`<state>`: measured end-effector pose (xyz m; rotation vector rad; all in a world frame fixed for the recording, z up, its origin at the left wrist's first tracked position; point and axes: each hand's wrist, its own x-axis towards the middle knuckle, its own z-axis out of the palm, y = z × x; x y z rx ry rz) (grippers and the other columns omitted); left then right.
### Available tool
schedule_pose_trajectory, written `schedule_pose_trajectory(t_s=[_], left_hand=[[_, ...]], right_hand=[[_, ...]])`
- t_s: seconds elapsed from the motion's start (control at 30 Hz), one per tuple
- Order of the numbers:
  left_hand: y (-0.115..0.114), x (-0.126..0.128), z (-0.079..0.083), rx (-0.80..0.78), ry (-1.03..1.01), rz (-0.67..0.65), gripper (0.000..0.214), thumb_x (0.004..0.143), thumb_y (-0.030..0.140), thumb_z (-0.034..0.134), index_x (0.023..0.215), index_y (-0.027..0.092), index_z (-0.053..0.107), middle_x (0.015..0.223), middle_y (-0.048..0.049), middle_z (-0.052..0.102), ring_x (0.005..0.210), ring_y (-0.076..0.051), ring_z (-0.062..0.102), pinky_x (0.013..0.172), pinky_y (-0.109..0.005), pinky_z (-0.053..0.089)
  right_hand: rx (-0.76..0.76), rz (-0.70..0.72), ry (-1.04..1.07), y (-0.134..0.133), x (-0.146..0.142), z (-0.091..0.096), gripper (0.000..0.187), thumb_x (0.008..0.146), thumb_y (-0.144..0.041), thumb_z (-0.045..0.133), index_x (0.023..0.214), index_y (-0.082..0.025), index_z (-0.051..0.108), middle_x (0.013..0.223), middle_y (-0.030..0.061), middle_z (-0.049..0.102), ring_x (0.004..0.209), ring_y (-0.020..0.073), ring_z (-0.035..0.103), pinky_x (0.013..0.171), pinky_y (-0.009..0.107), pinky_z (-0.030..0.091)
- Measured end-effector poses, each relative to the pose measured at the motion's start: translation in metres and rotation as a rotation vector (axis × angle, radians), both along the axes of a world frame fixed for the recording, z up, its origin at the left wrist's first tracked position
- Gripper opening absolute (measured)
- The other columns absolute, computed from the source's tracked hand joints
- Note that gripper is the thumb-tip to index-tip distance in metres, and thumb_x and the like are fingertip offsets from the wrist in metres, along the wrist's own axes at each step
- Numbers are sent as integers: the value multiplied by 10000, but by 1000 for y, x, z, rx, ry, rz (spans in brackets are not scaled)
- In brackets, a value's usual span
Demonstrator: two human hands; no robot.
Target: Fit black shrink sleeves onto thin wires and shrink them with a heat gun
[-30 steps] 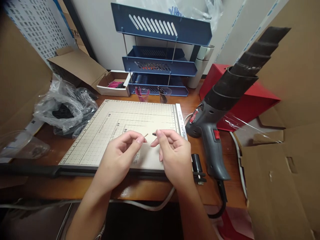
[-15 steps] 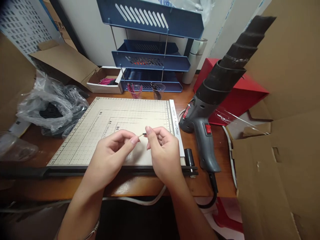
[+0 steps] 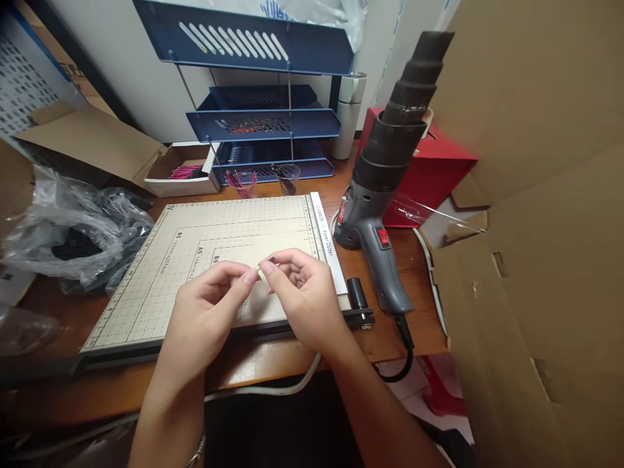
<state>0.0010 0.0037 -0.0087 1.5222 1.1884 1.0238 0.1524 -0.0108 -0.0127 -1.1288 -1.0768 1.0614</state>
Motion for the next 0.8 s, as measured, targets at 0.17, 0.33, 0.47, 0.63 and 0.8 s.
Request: schedule_pose_trajectory(t_s=[0.17, 0.33, 0.47, 0.63, 0.8], left_hand=[[1, 0, -1, 35, 22, -3, 271, 942, 421, 696, 821, 183, 743, 785, -47, 701, 704, -161, 572, 545, -251, 378], [1, 1, -1, 52, 27, -51, 257, 951, 402, 669, 855, 178, 748, 817, -51, 697, 710, -159, 567, 547, -252, 382], [1, 2, -1, 50, 3, -52, 203, 940, 367, 657, 888, 187, 737, 781, -24, 652, 666, -141, 517, 549, -249, 381], [0, 1, 0, 35, 18, -45, 175, 935, 356, 668, 918, 196, 735, 686, 17, 564, 604, -130, 455, 531, -246, 363], [0, 0, -1, 45, 22, -46, 184, 938, 363, 672, 891, 196, 734, 773, -23, 647, 690, -154, 536, 536, -250, 363]], right_hand=[[-18, 7, 54, 1, 1, -2, 229, 808, -320, 848, 858, -128, 734, 671, -5, 666, 608, 67, 582, 575, 155, 479], [-41, -7, 108, 2, 1, -6, 248, 741, -260, 917, 849, -137, 732, 673, -16, 664, 610, 62, 578, 583, 148, 482], [-21, -49, 97, 1, 2, -9, 312, 763, -287, 911, 1000, -163, 751, 783, -1, 702, 650, 67, 599, 539, 146, 432], [31, -74, 69, 1, 3, -9, 320, 811, -337, 877, 1056, -159, 773, 938, 31, 751, 557, 21, 530, 473, 141, 405], [33, -33, 60, 1, 2, -5, 293, 903, -385, 778, 994, -109, 809, 943, 99, 798, 504, 18, 507, 467, 144, 457]])
